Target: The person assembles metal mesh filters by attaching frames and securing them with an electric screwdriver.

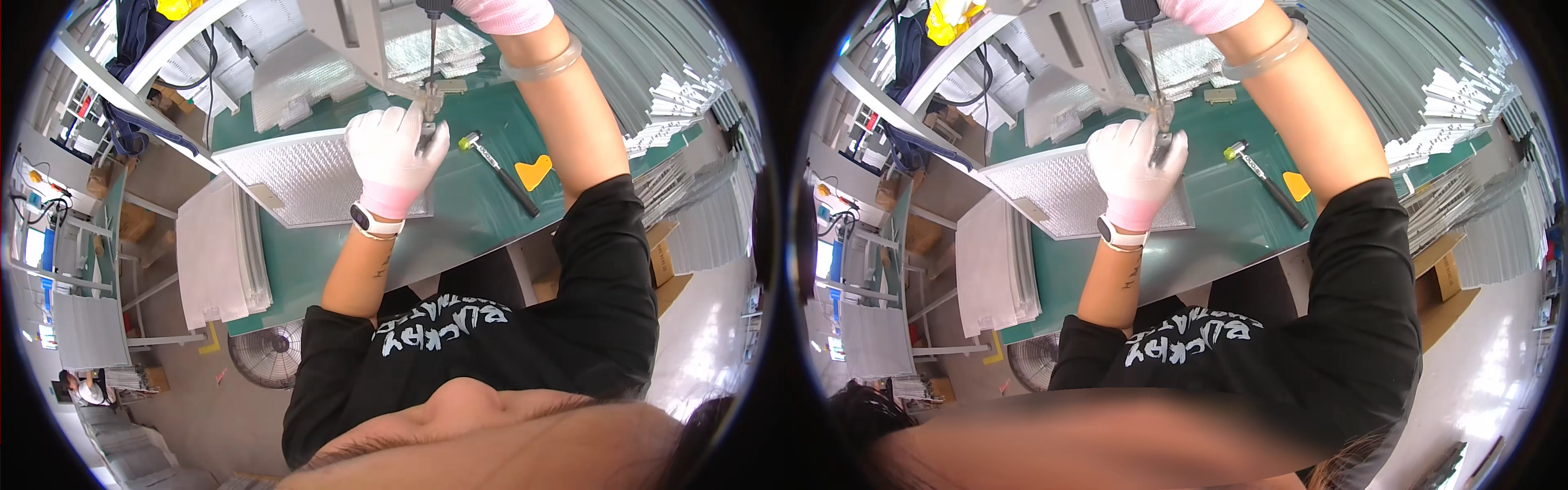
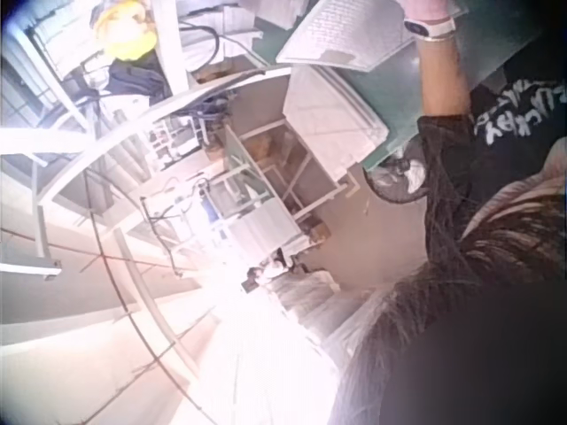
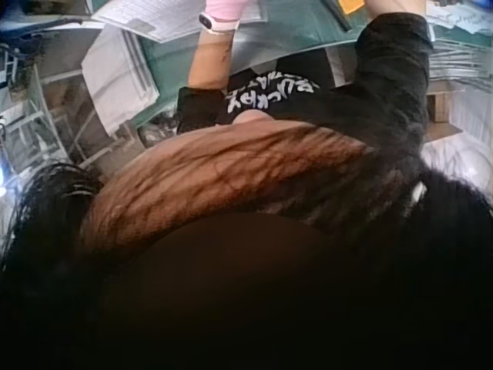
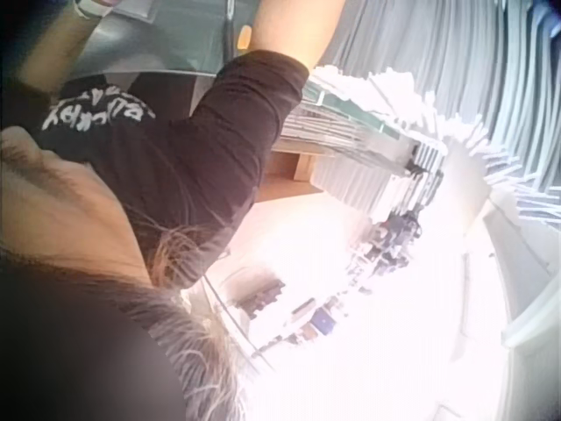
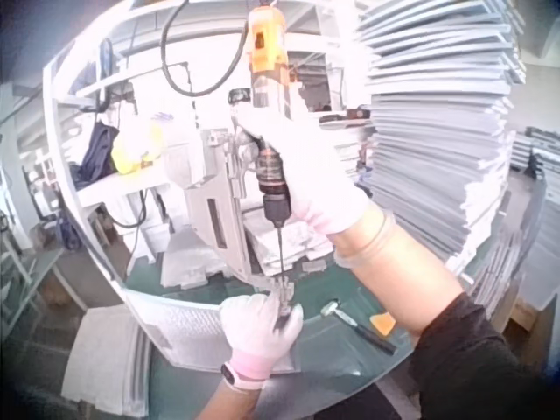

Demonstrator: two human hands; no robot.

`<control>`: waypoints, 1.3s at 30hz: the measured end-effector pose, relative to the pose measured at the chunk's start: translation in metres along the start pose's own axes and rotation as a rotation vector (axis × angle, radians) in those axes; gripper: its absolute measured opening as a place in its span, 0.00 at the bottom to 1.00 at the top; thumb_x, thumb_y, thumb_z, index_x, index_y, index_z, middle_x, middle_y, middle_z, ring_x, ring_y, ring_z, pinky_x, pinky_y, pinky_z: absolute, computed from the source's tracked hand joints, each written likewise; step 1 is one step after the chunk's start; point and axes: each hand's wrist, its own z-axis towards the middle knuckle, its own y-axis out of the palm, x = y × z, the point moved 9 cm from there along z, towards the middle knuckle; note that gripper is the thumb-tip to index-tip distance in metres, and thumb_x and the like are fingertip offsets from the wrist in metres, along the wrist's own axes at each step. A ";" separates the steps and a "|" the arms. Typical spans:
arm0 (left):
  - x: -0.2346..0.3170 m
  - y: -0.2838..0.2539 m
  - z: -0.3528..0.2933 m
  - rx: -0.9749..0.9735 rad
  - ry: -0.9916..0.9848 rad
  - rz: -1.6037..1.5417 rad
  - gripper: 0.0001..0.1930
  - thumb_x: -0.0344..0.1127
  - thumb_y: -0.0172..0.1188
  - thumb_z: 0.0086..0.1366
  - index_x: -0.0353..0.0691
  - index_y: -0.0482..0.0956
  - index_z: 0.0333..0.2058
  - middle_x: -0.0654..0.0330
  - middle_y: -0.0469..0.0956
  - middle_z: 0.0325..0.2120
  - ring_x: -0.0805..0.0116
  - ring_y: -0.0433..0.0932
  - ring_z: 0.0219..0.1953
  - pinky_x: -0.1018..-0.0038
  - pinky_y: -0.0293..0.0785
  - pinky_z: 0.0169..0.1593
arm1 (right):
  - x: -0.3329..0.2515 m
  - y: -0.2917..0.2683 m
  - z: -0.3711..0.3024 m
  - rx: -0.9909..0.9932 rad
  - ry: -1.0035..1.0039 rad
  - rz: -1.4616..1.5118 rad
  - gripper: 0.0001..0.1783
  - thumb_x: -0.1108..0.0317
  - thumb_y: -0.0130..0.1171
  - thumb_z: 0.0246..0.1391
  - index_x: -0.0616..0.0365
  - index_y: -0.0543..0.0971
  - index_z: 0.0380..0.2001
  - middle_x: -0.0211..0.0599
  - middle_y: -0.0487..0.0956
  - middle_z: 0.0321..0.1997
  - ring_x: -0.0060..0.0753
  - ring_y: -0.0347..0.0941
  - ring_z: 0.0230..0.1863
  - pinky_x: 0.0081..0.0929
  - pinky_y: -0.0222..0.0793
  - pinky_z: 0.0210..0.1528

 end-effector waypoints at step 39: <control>-0.006 0.005 -0.009 -0.119 -0.073 -0.164 0.09 0.33 0.69 0.45 0.44 0.77 0.24 0.62 0.74 0.20 0.61 0.74 0.25 0.66 0.68 0.32 | 0.118 0.078 -0.052 -0.239 0.641 1.252 0.23 0.59 0.50 0.61 0.65 0.71 0.52 0.33 0.76 0.30 0.16 0.67 0.19 0.17 0.68 0.19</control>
